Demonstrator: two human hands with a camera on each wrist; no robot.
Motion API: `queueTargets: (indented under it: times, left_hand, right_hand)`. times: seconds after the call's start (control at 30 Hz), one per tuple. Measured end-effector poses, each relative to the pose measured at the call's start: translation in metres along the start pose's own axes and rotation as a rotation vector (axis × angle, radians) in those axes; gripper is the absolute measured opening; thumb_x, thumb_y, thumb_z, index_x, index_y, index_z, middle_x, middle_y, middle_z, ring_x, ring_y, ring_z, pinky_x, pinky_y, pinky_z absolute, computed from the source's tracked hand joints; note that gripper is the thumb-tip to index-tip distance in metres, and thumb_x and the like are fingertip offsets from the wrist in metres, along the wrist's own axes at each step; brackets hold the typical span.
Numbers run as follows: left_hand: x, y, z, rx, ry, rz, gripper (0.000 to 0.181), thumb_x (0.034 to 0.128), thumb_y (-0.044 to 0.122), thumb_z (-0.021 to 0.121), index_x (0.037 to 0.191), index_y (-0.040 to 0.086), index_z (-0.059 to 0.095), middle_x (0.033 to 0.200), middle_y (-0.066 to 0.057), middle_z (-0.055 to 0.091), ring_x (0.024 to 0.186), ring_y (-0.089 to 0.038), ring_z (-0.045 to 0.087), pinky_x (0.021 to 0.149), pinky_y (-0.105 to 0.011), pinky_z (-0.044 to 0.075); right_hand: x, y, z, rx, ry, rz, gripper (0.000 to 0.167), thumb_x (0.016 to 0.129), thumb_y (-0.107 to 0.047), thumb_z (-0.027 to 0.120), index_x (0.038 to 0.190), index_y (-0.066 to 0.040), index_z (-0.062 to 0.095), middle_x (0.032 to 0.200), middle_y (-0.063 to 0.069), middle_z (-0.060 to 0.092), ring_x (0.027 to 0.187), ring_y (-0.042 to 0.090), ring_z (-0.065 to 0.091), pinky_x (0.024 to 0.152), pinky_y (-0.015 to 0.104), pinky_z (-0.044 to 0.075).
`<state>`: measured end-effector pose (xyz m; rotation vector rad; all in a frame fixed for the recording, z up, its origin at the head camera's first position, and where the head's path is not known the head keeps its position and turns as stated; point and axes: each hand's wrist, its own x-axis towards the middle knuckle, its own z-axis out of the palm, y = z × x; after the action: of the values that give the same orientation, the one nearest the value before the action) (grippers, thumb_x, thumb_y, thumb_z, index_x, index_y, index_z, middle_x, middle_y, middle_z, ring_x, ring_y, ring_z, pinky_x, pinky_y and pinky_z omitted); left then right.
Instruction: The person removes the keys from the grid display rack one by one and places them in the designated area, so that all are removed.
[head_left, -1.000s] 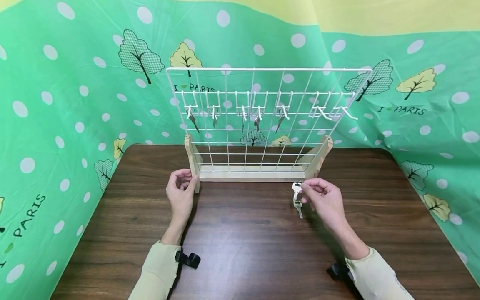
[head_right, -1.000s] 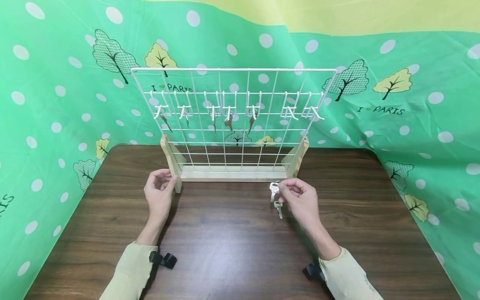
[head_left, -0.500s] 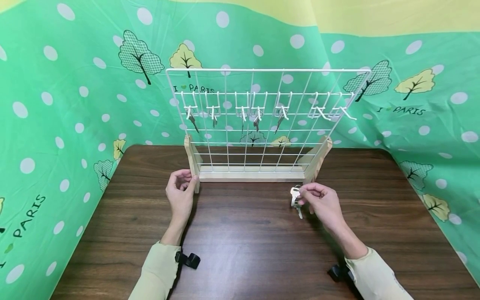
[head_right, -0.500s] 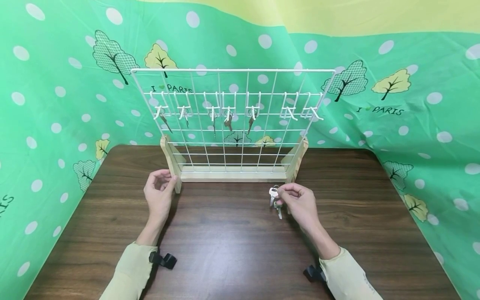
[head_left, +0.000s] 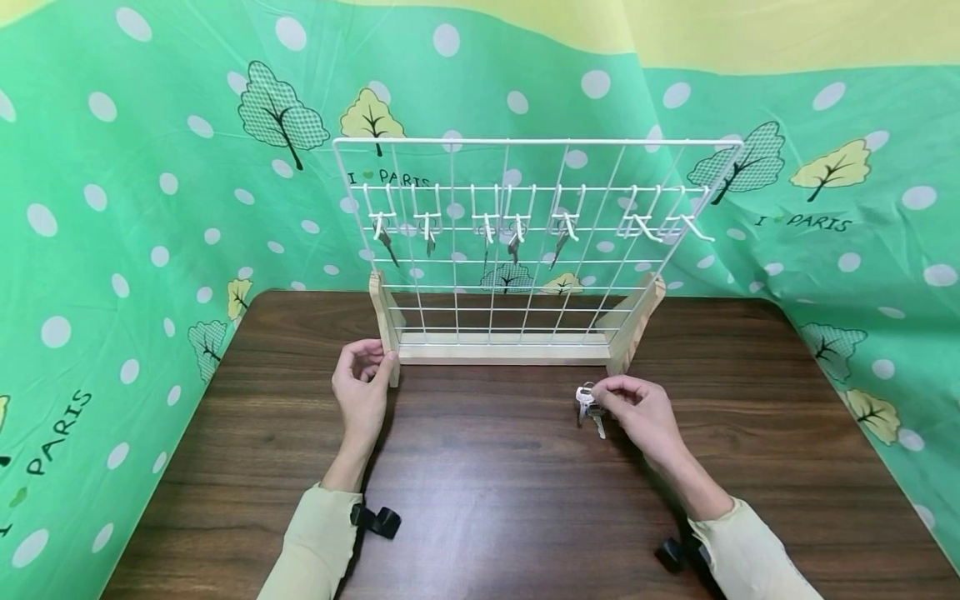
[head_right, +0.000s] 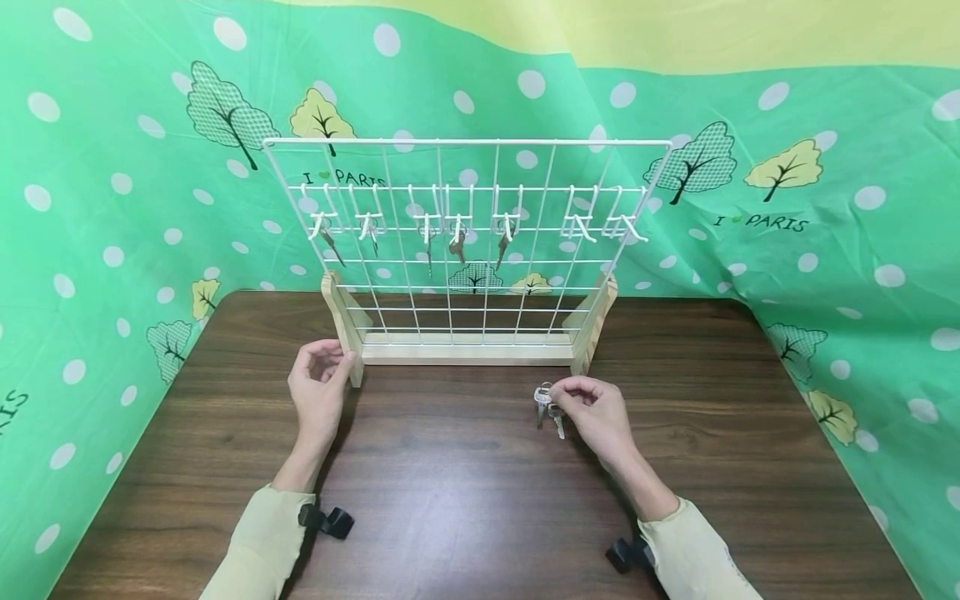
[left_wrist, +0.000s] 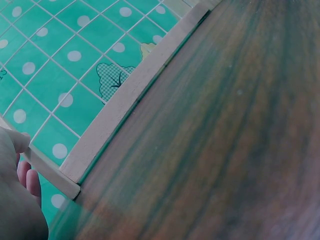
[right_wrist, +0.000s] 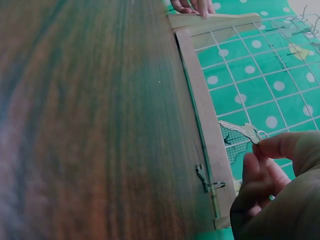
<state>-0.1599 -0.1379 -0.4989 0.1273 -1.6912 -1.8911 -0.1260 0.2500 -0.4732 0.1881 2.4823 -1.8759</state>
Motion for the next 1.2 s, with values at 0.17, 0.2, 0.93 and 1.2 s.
queueTargets:
  times: [0.17, 0.2, 0.93, 1.2]
  left_hand:
    - [0.003, -0.014, -0.003, 0.014, 0.003, 0.001, 0.028, 0.0922, -0.017, 0.078, 0.116, -0.020, 0.065, 0.100, -0.001, 0.069, 0.090, -0.009, 0.065, 0.072, -0.015, 0.053]
    - [0.003, -0.015, -0.003, 0.013, 0.000, 0.003, 0.028, 0.0923, -0.016, 0.079, 0.116, -0.019, 0.065, 0.100, 0.000, 0.069, 0.090, -0.009, 0.065, 0.073, -0.015, 0.053]
    - [0.004, -0.016, -0.005, 0.004, -0.003, -0.013, 0.028, 0.0921, -0.014, 0.081, 0.116, -0.016, 0.067, 0.101, -0.001, 0.070, 0.090, -0.010, 0.066, 0.073, -0.016, 0.054]
    - [0.003, -0.011, -0.003, 0.007, -0.001, -0.016, 0.028, 0.0923, -0.018, 0.077, 0.117, -0.022, 0.064, 0.102, -0.005, 0.069, 0.090, -0.010, 0.065, 0.073, -0.016, 0.053]
  right_hand:
    - [-0.001, 0.006, 0.001, -0.065, 0.036, -0.095, 0.017, 0.099, -0.005, 0.082, 0.108, 0.009, 0.080, 0.086, -0.015, 0.069, 0.074, 0.003, 0.055, 0.064, 0.018, 0.046]
    - [-0.001, 0.007, 0.001, -0.068, 0.039, -0.110, 0.015, 0.099, -0.004, 0.082, 0.107, 0.009, 0.080, 0.088, -0.015, 0.068, 0.075, 0.003, 0.054, 0.065, 0.018, 0.045]
    - [-0.001, 0.019, 0.008, -0.166, 0.070, -0.153, 0.006, 0.092, -0.001, 0.086, 0.097, 0.002, 0.084, 0.084, -0.009, 0.061, 0.074, 0.003, 0.052, 0.065, 0.018, 0.043]
    - [-0.001, 0.021, 0.014, -0.263, 0.125, -0.174, 0.005, 0.091, -0.005, 0.085, 0.087, -0.008, 0.084, 0.085, -0.002, 0.063, 0.073, 0.004, 0.052, 0.065, 0.017, 0.042]
